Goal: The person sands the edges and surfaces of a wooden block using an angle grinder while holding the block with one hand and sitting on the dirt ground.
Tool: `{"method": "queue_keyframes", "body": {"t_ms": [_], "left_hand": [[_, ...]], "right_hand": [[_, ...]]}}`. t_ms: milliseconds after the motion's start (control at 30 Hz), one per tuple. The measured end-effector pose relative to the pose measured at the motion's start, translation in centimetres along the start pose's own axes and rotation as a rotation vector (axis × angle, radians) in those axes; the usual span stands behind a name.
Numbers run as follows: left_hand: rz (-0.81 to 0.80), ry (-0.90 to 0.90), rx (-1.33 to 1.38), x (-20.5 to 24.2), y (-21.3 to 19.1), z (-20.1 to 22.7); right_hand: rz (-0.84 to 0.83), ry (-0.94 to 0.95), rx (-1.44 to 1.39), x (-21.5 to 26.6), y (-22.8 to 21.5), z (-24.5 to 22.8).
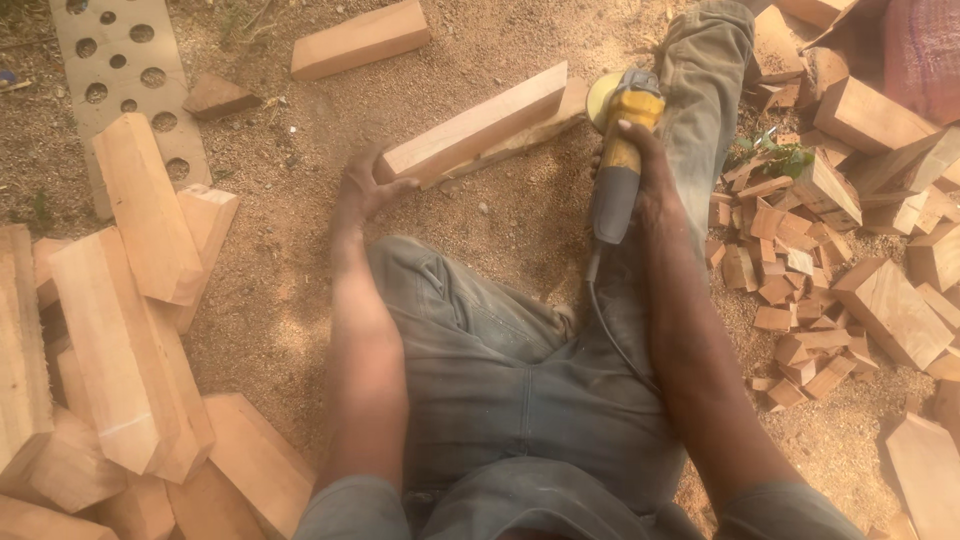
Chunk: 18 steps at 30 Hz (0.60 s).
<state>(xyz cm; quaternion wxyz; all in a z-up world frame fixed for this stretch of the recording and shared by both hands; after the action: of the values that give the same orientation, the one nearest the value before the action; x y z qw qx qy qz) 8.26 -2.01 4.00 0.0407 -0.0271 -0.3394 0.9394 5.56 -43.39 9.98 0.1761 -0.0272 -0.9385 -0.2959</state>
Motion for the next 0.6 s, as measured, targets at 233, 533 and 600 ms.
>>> {"method": "queue_keyframes", "body": {"t_ms": [233,533,600], "left_hand": [[0.068,-0.005,-0.413,-3.8,2.3,1.3],[0.169,-0.304,-0.222,-1.8,1.9,-11.5],[0.345,-0.253,-0.255,-2.2,0.7,-11.4]], "right_hand": [[-0.045,0.020,-0.120,-0.4,-1.6,0.4],[-0.001,0.014,0.161,0.7,1.4,2.0],[-0.031,0.032,0.198,0.2,2.9,2.5]]}}
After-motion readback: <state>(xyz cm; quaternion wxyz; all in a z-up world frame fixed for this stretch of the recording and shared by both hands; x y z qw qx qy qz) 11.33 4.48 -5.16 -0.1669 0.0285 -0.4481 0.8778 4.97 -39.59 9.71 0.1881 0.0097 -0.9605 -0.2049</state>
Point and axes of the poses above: each hand's wrist, its own x-axis away from the middle knuckle, its own y-axis out of the palm, z = x × y, the point moved 9 cm from there along -x, towards the middle knuckle, and after that the axes turned 2 degrees about -z, right-handed, at the moved point
